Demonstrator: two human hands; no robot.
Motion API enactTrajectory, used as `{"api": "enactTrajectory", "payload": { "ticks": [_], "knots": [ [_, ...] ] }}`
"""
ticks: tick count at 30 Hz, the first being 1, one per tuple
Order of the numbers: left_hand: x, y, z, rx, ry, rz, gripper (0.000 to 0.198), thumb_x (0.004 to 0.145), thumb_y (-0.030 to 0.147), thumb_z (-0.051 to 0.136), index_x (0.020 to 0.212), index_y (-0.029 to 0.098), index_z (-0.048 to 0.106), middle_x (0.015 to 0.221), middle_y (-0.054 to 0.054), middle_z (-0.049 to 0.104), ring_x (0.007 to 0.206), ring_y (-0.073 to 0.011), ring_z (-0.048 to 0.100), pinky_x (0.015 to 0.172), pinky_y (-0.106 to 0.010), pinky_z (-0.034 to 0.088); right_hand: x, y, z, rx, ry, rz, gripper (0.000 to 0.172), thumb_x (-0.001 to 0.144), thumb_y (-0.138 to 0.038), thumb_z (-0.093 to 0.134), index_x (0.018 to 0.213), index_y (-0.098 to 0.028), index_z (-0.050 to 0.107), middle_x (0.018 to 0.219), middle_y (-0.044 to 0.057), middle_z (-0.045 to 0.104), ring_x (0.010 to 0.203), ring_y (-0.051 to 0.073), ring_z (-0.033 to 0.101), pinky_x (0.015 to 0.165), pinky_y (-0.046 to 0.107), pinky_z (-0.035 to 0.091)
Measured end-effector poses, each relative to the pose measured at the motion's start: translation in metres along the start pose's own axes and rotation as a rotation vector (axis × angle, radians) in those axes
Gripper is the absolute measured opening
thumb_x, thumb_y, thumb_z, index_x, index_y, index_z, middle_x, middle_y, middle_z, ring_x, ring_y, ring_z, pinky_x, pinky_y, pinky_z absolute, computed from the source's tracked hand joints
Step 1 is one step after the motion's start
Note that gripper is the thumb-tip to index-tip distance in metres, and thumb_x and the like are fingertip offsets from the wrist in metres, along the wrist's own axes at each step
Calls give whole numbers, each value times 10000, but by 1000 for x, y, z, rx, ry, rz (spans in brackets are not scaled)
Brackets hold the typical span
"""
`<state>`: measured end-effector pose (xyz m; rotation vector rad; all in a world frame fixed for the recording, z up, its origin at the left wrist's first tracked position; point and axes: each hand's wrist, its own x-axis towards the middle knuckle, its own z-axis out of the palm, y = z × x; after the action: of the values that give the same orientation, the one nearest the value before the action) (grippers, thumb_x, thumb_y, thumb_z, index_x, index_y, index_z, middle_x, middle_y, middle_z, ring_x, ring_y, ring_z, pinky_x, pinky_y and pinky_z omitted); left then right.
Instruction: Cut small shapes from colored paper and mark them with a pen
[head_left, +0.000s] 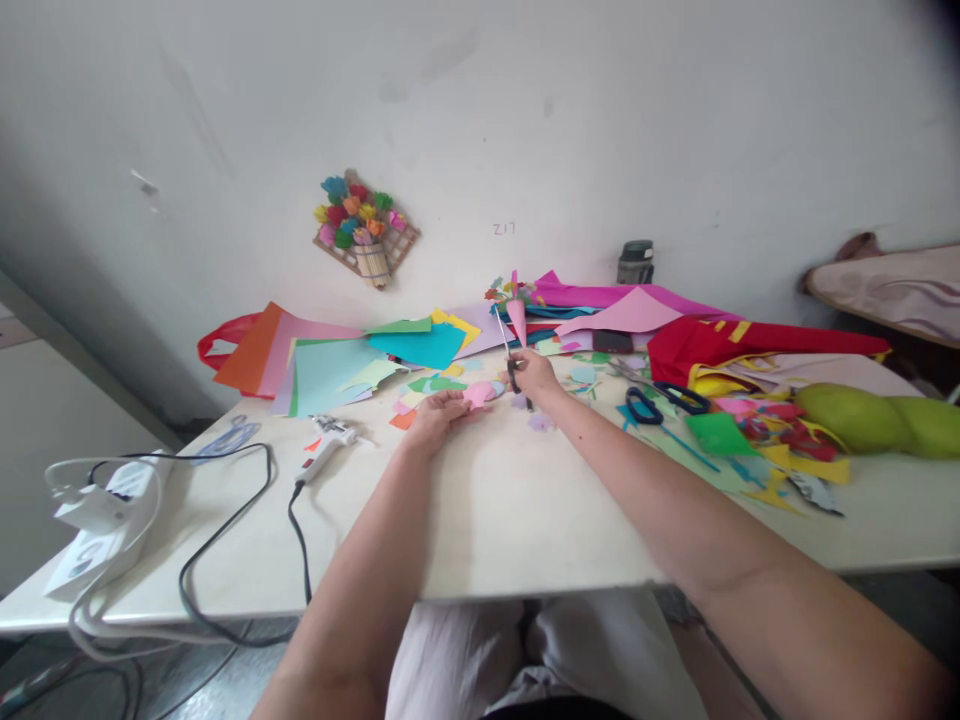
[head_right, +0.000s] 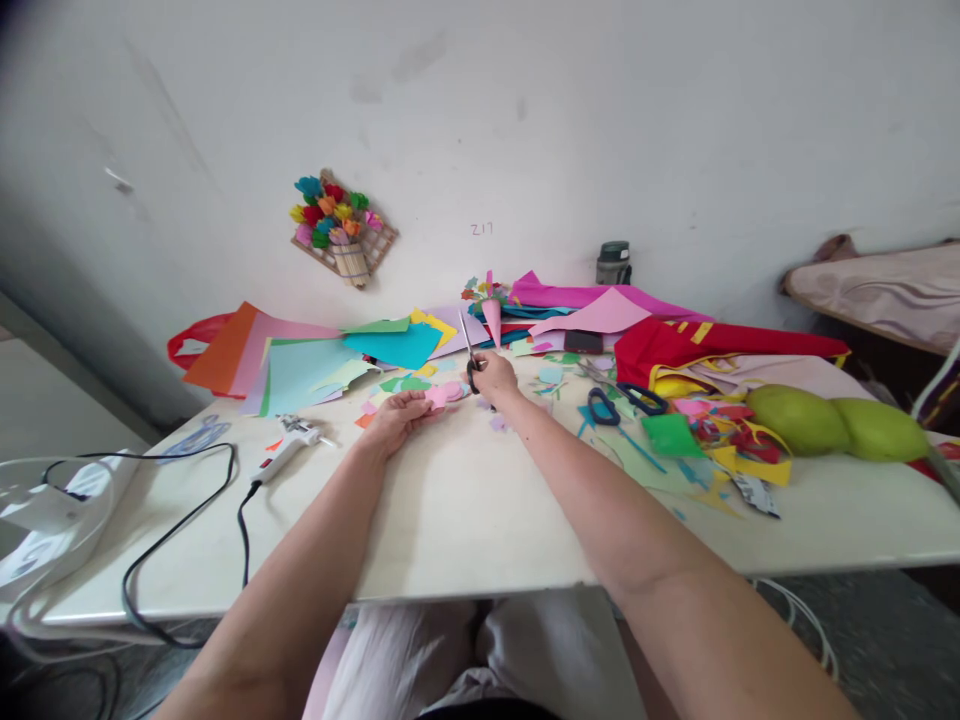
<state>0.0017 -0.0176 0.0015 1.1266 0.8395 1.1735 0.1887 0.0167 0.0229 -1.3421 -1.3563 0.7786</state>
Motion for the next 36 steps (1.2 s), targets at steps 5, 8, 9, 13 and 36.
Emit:
{"api": "enactTrajectory", "payload": {
  "ticks": [5,8,9,13,36],
  "knots": [
    [0,2,2,8,45,-31,206,614,132,741,742,116,581,698,-46,667,731,-179,677,741,-296,540,7,3,-10,-348,72,-142,325,673,-374,644,959,-221,671,838,22,695,774,166,629,650,244,460],
    [1,2,2,7,65,-31,192,625,114,731,741,114,578,689,-41,662,720,-174,676,731,-296,548,6,3,-9,-471,39,-186,304,683,-414,618,914,-235,698,861,25,699,819,181,620,659,243,435],
    [1,1,1,5,63,-28,188,628,114,728,749,113,584,698,-40,663,724,-172,676,727,-292,549,6,3,-9,-514,26,-185,308,682,-423,615,908,-234,702,872,29,700,830,187,618,660,246,430],
    [3,0,-1,3,74,-26,198,623,124,738,766,119,601,719,-35,667,726,-175,678,706,-286,554,5,9,-15,-680,30,-87,336,689,-403,608,967,-233,690,962,51,693,881,208,612,670,257,425],
    [3,1,-1,21,54,-42,257,604,148,759,815,128,614,736,-28,669,718,-160,676,736,-270,545,-3,35,-42,-961,65,-98,305,783,-320,540,1019,-175,667,1010,130,647,928,221,598,721,281,420]
  ]
}}
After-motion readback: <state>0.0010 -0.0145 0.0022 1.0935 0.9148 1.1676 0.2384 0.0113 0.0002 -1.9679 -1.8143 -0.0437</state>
